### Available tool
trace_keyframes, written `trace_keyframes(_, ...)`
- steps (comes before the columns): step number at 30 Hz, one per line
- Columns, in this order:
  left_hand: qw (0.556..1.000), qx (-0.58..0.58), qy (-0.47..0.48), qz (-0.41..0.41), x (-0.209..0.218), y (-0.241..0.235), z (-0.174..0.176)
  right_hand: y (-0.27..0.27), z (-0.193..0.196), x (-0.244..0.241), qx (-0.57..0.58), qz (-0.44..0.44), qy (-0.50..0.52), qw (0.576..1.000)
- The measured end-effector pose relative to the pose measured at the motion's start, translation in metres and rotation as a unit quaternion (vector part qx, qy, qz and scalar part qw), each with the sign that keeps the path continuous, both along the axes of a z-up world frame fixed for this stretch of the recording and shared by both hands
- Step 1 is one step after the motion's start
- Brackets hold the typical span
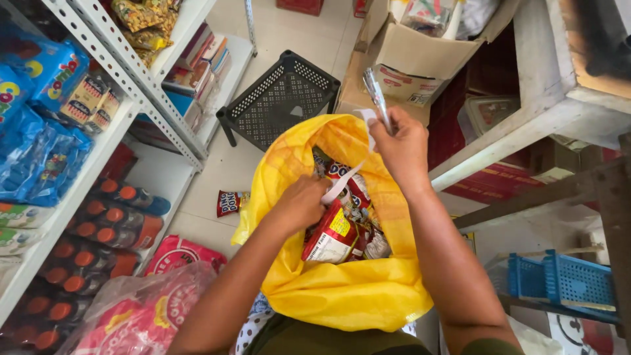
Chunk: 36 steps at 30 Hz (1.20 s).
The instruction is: Sorting snacks and attaching labels or marking them inside a yellow plastic bag in a store backroom.
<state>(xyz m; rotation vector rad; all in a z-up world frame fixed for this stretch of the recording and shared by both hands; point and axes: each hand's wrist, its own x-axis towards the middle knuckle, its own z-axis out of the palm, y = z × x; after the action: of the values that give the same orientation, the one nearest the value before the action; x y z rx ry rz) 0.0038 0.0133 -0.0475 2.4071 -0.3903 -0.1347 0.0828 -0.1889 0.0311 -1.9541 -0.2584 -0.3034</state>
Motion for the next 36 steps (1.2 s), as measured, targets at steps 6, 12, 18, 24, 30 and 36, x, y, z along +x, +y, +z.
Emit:
trace_keyframes(6, 0.983, 0.123, -0.043, -0.133, 0.041, -0.003, -0.031, -0.037, -0.024, 0.011, -0.085, -0.092, -0.027, 0.992)
trace_keyframes(12, 0.965, 0.196, -0.051, -0.167, 0.045, -0.017, -0.028, -0.058, -0.033, 0.012, -0.091, -0.130, -0.004, 0.987)
trace_keyframes(18, 0.970, 0.129, -0.146, -0.148, 0.051, -0.012, -0.040, -0.067, -0.019, 0.034, -0.007, -0.114, 0.011, 0.993)
trace_keyframes(24, 0.938, -0.342, -0.053, -0.008, 0.035, -0.012, -0.007, -0.069, -0.011, 0.013, -0.044, -0.103, -0.103, 0.988)
trace_keyframes(30, 0.894, -0.413, -0.159, 0.066, 0.006, -0.031, 0.023, -0.031, -0.073, -0.040, 0.202, 0.118, 0.131, 0.963)
trace_keyframes(36, 0.906, -0.246, -0.341, 0.055, -0.007, -0.025, 0.043, -0.004, -0.082, -0.053, 0.324, 0.127, 0.160, 0.924)
